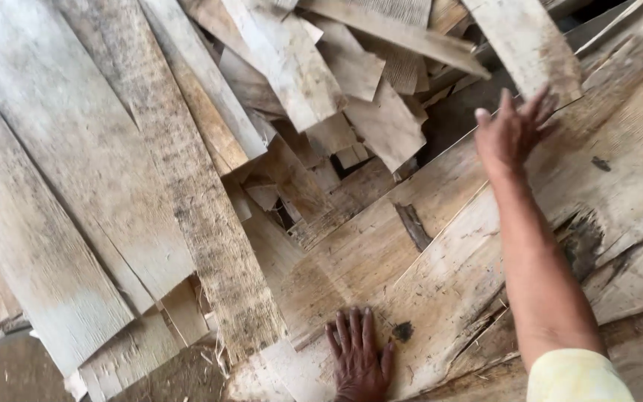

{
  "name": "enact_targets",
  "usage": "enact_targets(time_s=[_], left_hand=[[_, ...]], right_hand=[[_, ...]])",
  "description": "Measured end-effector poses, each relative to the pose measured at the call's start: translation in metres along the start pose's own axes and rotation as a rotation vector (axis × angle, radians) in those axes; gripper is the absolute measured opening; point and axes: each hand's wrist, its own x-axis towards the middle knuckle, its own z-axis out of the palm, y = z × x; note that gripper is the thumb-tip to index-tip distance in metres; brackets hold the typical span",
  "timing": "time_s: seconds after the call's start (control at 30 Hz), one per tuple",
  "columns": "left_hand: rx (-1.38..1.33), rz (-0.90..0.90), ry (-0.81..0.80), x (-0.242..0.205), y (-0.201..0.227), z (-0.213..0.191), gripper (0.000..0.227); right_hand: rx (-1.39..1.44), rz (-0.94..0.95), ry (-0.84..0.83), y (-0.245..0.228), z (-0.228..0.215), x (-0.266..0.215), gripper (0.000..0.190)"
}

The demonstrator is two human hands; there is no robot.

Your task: Processing and cutting thin wood veneer sheets using a manual guillotine cutter.

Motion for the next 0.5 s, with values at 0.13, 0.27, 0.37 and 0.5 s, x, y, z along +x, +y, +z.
enact_targets(time_s=[0.13,0.27,0.37,0.5], left_hand=[[0.035,0.016,0.040,0.002,0.003,-0.007,0.077],[-0.055,-0.035,-0.084,0.002,0.007,-0.015,0.077],[-0.102,-0.058,-0.120,0.003,0.006,-0.018,0.076],[-0.126,-0.034,-0.095,0.000,0.005,-0.017,0.075]], right_hand=[[-0.121,0.034,-0.101,0.038,-0.005,-0.004,0.069],[-0.246,0.006,-0.123,0.068,0.018,0.030,0.076],[-0.164,-0.019,0.003,0.069,0.011,0.034,0.064],[0.223,-0.234,0.447,0.075,0.004,0.016,0.039]])
